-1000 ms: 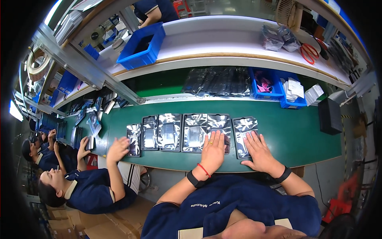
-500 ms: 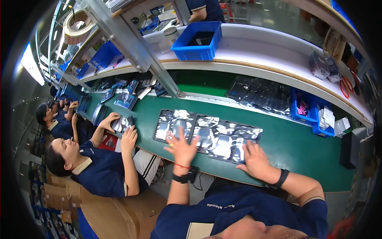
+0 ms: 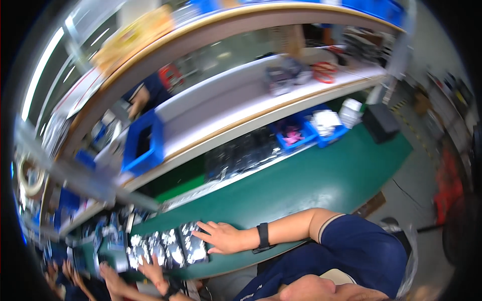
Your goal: Unpack plastic trays, attach labels/stickers, and pack smartphone cases into protective sleeves and bags.
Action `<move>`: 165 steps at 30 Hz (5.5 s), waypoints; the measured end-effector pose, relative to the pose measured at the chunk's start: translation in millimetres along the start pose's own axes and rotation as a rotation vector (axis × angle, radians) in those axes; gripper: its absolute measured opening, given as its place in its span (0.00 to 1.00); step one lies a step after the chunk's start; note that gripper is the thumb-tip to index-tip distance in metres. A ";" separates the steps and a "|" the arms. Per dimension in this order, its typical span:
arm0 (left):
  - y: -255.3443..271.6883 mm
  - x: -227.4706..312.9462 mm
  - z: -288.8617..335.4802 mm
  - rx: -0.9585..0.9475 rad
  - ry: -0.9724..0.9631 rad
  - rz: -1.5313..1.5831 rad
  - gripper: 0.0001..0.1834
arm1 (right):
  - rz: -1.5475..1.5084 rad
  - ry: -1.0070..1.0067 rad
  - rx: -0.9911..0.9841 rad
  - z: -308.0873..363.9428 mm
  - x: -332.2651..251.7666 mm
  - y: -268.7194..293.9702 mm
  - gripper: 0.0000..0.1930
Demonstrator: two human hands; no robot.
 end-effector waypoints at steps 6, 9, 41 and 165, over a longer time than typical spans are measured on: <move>66.0 133.8 59.4 -0.459 -0.385 0.511 0.32 | 0.528 -0.583 0.571 142.2 132.7 230.3 0.17; 112.4 230.7 108.7 -0.497 -0.624 0.656 0.25 | 0.952 -0.845 0.740 263.2 170.3 366.4 0.12; 59.0 682.4 452.6 -1.929 -0.542 1.155 0.09 | 0.752 -1.408 0.878 476.1 188.2 418.3 0.33; 72.9 579.8 400.1 -1.392 -0.618 1.321 0.19 | -0.043 -0.823 1.097 360.9 99.8 271.4 0.09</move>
Point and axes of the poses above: each hand's wrist, its own z-axis away from the middle knuckle, its own y-axis out of the back of the hand, x = y × z, the point moved 6 cm from there along -z, towards the middle knuckle, and after that the axes turned 4 degrees about y, right-handed, at the moved point
